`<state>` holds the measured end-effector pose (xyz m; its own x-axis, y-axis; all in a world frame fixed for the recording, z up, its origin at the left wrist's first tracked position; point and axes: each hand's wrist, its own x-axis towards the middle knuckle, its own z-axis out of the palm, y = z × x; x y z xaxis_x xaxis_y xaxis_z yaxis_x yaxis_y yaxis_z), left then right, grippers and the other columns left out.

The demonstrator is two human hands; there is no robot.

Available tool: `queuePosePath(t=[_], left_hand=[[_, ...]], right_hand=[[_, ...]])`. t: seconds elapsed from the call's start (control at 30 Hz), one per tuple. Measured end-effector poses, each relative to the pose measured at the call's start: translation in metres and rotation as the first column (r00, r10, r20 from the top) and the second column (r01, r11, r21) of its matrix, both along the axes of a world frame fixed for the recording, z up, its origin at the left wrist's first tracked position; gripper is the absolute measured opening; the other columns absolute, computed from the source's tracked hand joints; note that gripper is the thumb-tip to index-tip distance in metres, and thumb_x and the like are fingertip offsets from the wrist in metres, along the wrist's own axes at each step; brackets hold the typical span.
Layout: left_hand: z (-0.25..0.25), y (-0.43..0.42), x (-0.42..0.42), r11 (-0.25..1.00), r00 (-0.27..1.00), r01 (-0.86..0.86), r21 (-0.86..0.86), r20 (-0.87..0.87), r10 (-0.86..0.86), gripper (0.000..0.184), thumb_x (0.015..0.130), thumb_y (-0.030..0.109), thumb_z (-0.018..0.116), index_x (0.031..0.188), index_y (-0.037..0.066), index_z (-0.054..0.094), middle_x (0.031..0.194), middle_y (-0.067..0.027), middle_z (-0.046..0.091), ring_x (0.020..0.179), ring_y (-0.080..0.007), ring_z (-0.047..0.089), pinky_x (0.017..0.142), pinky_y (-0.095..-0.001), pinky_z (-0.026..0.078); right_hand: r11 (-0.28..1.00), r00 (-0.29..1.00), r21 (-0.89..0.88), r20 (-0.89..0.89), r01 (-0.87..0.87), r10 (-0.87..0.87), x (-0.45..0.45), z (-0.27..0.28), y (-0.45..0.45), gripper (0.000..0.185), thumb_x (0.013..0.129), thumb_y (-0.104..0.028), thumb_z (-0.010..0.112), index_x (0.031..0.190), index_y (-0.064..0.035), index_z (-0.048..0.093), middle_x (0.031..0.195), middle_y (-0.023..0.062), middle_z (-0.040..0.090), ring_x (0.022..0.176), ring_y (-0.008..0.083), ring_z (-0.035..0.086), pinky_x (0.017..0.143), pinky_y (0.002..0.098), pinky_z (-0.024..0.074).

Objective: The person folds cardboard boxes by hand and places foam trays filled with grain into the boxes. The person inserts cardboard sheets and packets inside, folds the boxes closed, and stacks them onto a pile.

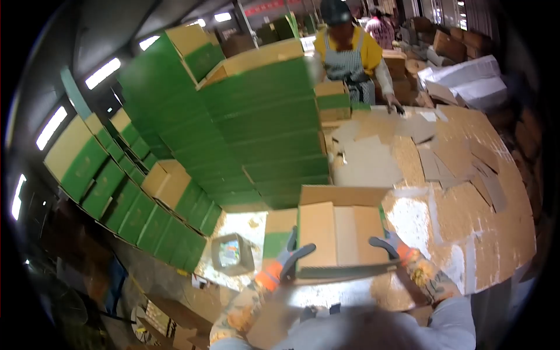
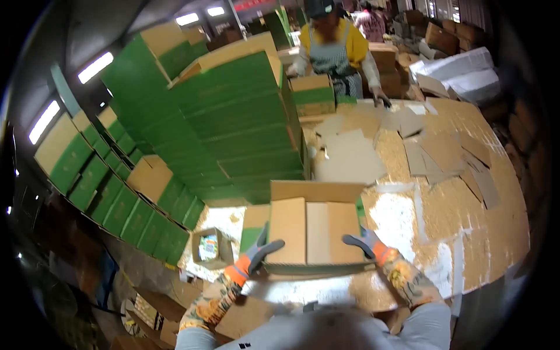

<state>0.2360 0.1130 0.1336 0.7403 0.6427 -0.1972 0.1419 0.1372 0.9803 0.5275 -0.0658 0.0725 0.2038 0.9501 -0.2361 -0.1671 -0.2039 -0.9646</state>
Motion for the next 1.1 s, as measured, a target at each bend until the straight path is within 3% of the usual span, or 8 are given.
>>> queuePosePath(t=[0.1,0.27,0.3,0.33,0.47,0.6,0.87,1.1], left_hand=[[0.026,0.006,0.016,0.972,0.973,0.148,0.18,0.151,-0.176,0.075,0.089,0.027,0.056,0.145,0.001,0.014,0.144,-0.01,0.032,0.132,-0.0179,0.03,0.109,-0.0302,0.023],[0.109,0.033,0.059,0.864,0.882,0.312,-0.396,0.458,-0.109,0.048,0.091,0.029,0.052,0.135,0.01,0.043,0.137,-0.0105,0.041,0.123,-0.0241,0.043,0.097,-0.0388,0.04],[0.134,0.051,0.055,0.989,0.918,0.053,0.141,0.382,-0.104,0.049,0.09,0.024,0.055,0.135,0.008,0.043,0.134,-0.0108,0.044,0.122,-0.0229,0.045,0.096,-0.038,0.042],[0.163,0.073,0.052,0.739,0.941,-0.186,0.647,0.333,-0.055,0.05,0.089,0.019,0.057,0.135,0.006,0.042,0.131,-0.0111,0.047,0.12,-0.0217,0.046,0.095,-0.0372,0.043],[0.225,0.187,0.032,0.338,0.493,-0.854,0.395,0.821,0.287,0.061,0.082,0.008,0.068,0.136,0.003,0.039,0.133,-0.0148,0.046,0.123,-0.0236,0.043,0.103,-0.035,0.034],[0.228,0.247,0.034,0.491,0.582,-0.767,0.413,0.771,0.259,0.047,0.088,0.017,0.064,0.128,0.0,0.048,0.099,-0.0027,0.06,0.093,-0.0117,0.053,0.085,-0.0256,0.044],[0.202,0.253,0.045,0.526,0.604,-0.757,0.388,0.722,0.336,0.049,0.093,0.03,0.056,0.126,-0.006,0.046,0.116,-0.0067,0.057,0.105,-0.0131,0.051,0.093,-0.0264,0.039],[0.202,0.198,0.032,0.037,0.544,-0.827,0.562,0.78,0.309,0.066,0.083,0.013,0.067,0.138,0.0,0.033,0.143,-0.0138,0.034,0.13,-0.0254,0.033,0.108,-0.0369,0.026]], right_hand=[[0.983,0.984,0.168,-0.172,0.071,-0.042,0.012,0.018,-0.004,0.053,0.09,-0.031,0.06,0.132,-0.0024,0.044,0.127,0.0067,0.052,0.113,0.0137,0.049,0.092,0.0308,0.0434],[0.882,0.887,0.277,-0.38,0.381,-0.264,0.053,0.041,-0.024,0.053,0.09,-0.032,0.057,0.132,-0.0032,0.044,0.128,0.0104,0.05,0.113,0.0192,0.049,0.094,0.0334,0.0424],[0.869,0.885,0.288,-0.366,0.402,-0.288,0.056,0.052,-0.027,0.053,0.09,-0.032,0.057,0.132,-0.0032,0.044,0.128,0.0109,0.05,0.113,0.0198,0.049,0.094,0.0337,0.0422],[0.858,0.887,0.302,-0.345,0.416,-0.308,0.058,0.065,-0.028,0.053,0.09,-0.033,0.056,0.132,-0.0032,0.044,0.129,0.0113,0.05,0.114,0.0204,0.049,0.094,0.034,0.042],[0.808,0.911,0.421,-0.178,0.413,-0.373,0.075,0.134,-0.01,0.053,0.09,-0.034,0.056,0.132,-0.0033,0.045,0.129,0.0131,0.049,0.114,0.0229,0.049,0.095,0.035,0.0412],[0.75,0.908,0.595,0.078,0.288,-0.411,0.091,0.241,0.064,0.054,0.089,-0.035,0.055,0.132,-0.0033,0.045,0.129,0.0148,0.048,0.115,0.0254,0.048,0.096,0.0361,0.0405],[0.788,0.668,0.609,0.549,0.092,-0.502,0.091,0.361,0.29,0.055,0.088,-0.037,0.053,0.131,-0.0035,0.045,0.13,0.0183,0.047,0.116,0.0304,0.047,0.098,0.0383,0.039],[0.786,0.291,0.61,0.737,0.103,-0.61,0.065,0.277,0.295,0.056,0.088,-0.039,0.052,0.131,-0.0036,0.046,0.131,0.0213,0.045,0.117,0.0348,0.047,0.099,0.0402,0.0377]])
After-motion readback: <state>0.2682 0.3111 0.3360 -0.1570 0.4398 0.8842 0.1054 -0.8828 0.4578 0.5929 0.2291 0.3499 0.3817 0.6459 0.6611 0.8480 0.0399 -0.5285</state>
